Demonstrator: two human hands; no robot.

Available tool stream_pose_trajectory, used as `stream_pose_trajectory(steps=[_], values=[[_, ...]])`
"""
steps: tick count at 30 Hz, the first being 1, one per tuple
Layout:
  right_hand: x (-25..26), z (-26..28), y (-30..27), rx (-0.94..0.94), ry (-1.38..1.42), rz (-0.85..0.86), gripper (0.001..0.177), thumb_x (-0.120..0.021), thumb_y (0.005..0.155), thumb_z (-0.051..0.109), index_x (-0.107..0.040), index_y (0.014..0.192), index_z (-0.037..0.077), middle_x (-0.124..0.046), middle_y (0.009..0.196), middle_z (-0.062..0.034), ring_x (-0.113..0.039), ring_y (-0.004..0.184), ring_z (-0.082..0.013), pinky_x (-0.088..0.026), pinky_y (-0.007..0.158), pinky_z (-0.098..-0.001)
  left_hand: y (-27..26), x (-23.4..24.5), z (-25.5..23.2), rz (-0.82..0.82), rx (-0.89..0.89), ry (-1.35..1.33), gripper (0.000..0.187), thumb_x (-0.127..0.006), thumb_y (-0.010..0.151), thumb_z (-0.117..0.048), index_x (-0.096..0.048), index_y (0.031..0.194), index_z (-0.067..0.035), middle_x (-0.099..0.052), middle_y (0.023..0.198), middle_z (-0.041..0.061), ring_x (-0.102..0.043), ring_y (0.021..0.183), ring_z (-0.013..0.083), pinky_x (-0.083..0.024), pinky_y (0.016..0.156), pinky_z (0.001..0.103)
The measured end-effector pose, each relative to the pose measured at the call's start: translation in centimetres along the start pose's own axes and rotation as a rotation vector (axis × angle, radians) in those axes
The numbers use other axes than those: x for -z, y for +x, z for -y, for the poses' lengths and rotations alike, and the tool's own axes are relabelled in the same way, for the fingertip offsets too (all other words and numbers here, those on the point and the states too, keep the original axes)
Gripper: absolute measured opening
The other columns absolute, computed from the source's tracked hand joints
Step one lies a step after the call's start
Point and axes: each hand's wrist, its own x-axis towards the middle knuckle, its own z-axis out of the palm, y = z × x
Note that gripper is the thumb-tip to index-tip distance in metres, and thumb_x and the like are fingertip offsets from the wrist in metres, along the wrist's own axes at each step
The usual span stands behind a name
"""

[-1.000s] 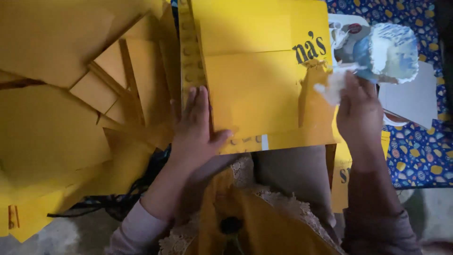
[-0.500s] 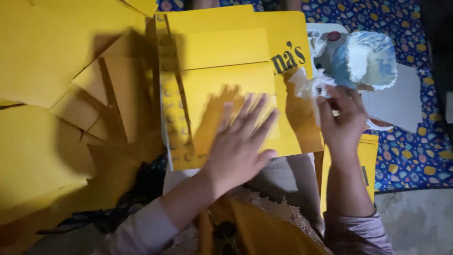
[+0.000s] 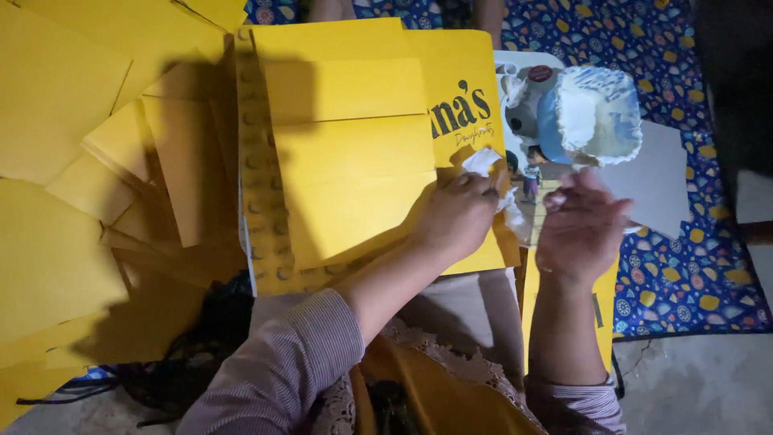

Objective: Applying glue to yellow paper templates and folding them to assemble paper bags.

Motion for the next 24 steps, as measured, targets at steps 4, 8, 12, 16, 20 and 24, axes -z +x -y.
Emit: stream_pose_trajectory(steps=[4,8,12,16,20,24], values=[[1.2,2.3,0.4,0.113,0.037,0.061,0.065,-0.040,0.100,0.061,-0.068,0.130,0.011,-0.071,0.124,-0.0175,-0.072,0.095,-0.0152,-0.058,0.086,-0.0248,1.5,5.1,-0.4,0.084,-0.032,-0.017,0.050,-0.080,0.072,-0.028,-0.071,0.119,-0.017,-0.068,0.112,0.008,-0.071,0.097,0.0282,-0.058,0.077,0.041],[-2.8,3.0,-2.0,0.161,0.067,0.043,0.049,-0.043,0.105,0.055,-0.071,0.117,0.017,-0.070,0.115,-0.0091,-0.068,0.095,-0.0172,-0.057,0.085,-0.0281,2.9,10.3,-0.2,0.100,-0.039,-0.325,0.071,-0.076,0.075,-0.017,-0.058,0.143,-0.008,-0.043,0.157,0.022,-0.056,0.137,0.0408,-0.048,0.110,0.051],[-8.5,1.0,-5.1,0.068,-0.307,0.240,0.040,-0.062,0.104,0.027,-0.061,0.070,0.005,-0.069,0.117,-0.0308,-0.070,0.098,-0.0370,-0.057,0.086,-0.0453,1.3,15.8,4.0,-0.065,0.072,-0.170,0.056,-0.079,0.076,-0.024,-0.070,0.131,-0.017,-0.055,0.146,0.012,-0.059,0.130,0.0354,-0.046,0.104,0.047],[-11.6,-0.4,-4.9,0.217,-0.981,0.661,0.057,-0.064,0.100,0.027,-0.049,0.150,0.002,-0.050,0.150,-0.0324,-0.050,0.135,-0.0535,-0.042,0.112,-0.0613,-0.8,23.6,7.7,0.158,0.675,-0.018,0.056,-0.051,0.101,-0.034,-0.046,0.153,-0.015,-0.053,0.152,0.021,-0.059,0.129,0.0410,-0.047,0.106,0.054],[-12.6,-2.8,-5.4,0.264,-1.170,0.696,0.080,-0.070,0.094,0.033,-0.036,0.158,0.000,-0.044,0.149,-0.0404,-0.045,0.135,-0.0601,-0.034,0.112,-0.0689,-6.9,21.8,13.1,-0.032,0.590,0.171,0.062,-0.067,0.093,-0.036,-0.055,0.143,-0.001,-0.055,0.139,0.027,-0.053,0.131,0.0484,-0.041,0.111,0.055],[-13.7,-1.5,-6.9,0.055,-1.284,0.670,0.084,-0.066,0.092,0.038,-0.030,0.160,0.006,-0.023,0.167,-0.0308,-0.025,0.155,-0.0458,-0.033,0.115,-0.0518,-4.2,23.2,11.1,-0.215,0.461,0.015,0.060,-0.067,0.087,-0.027,-0.048,0.135,0.005,-0.056,0.131,0.028,-0.052,0.111,0.0495,-0.044,0.095,0.056]])
